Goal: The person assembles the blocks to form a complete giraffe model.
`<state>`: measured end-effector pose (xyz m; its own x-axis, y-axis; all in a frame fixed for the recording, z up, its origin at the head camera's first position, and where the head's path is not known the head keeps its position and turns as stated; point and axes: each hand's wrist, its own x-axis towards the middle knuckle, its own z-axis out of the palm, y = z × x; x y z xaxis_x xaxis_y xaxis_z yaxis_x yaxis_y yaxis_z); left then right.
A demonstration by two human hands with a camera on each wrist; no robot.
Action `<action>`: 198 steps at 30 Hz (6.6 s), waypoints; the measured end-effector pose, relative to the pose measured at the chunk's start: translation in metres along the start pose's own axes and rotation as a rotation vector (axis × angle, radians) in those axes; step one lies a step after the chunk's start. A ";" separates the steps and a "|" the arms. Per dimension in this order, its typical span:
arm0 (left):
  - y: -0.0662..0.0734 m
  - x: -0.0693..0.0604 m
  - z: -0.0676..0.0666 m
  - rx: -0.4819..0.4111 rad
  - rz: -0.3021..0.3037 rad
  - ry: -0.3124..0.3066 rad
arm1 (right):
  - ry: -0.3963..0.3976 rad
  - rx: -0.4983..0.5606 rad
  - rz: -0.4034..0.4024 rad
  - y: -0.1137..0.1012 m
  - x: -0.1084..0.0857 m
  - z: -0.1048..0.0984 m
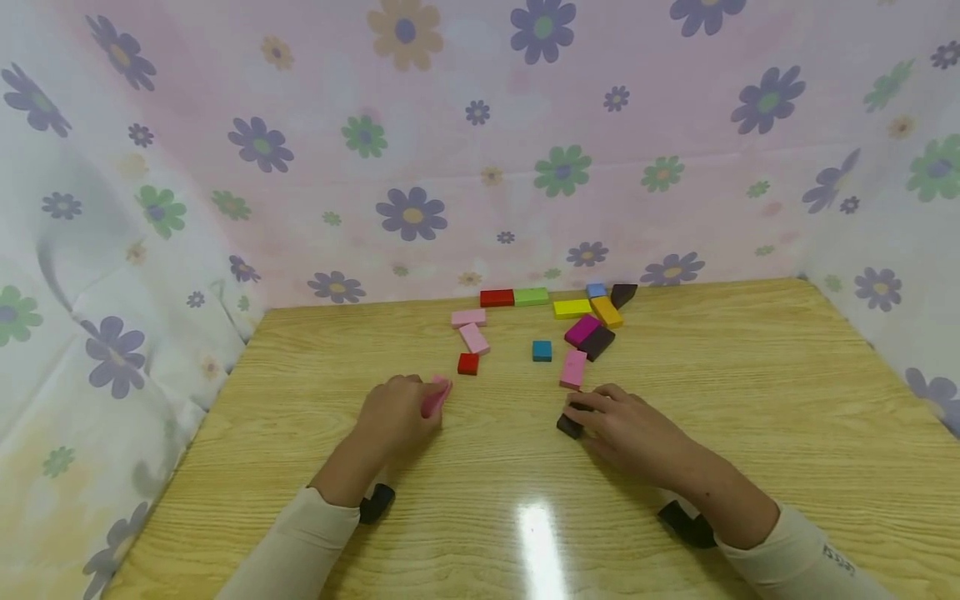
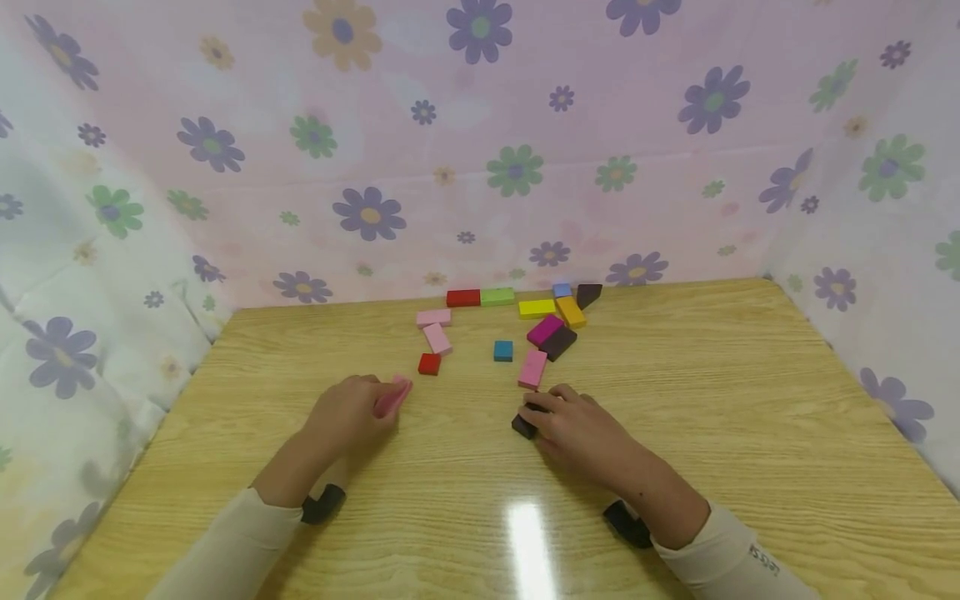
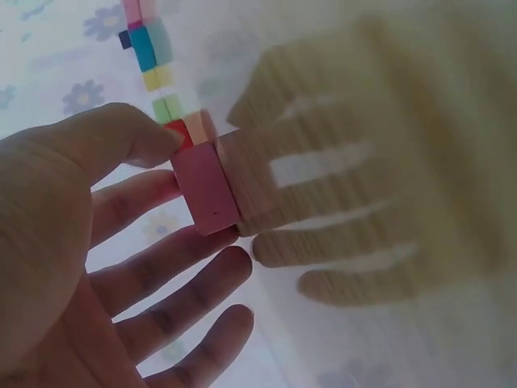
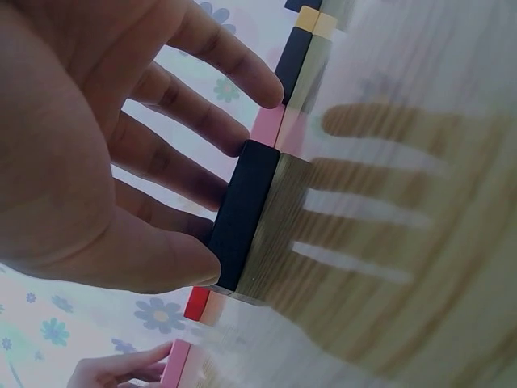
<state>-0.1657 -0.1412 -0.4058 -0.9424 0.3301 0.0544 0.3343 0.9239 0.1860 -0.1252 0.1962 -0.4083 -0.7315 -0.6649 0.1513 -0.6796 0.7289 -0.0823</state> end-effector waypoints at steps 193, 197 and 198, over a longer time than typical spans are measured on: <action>0.022 -0.038 0.007 0.153 0.531 0.050 | 0.043 0.114 0.141 0.035 0.055 0.012; 0.022 -0.038 0.006 0.150 0.517 0.029 | 0.039 0.137 0.145 0.032 0.056 0.011; 0.022 -0.037 0.006 0.146 0.515 0.026 | 0.035 0.143 0.149 0.031 0.056 0.010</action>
<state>-0.1229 -0.1319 -0.4093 -0.6554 0.7445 0.1274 0.7497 0.6617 -0.0100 -0.1877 0.1800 -0.4125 -0.8238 -0.5435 0.1609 -0.5668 0.7867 -0.2448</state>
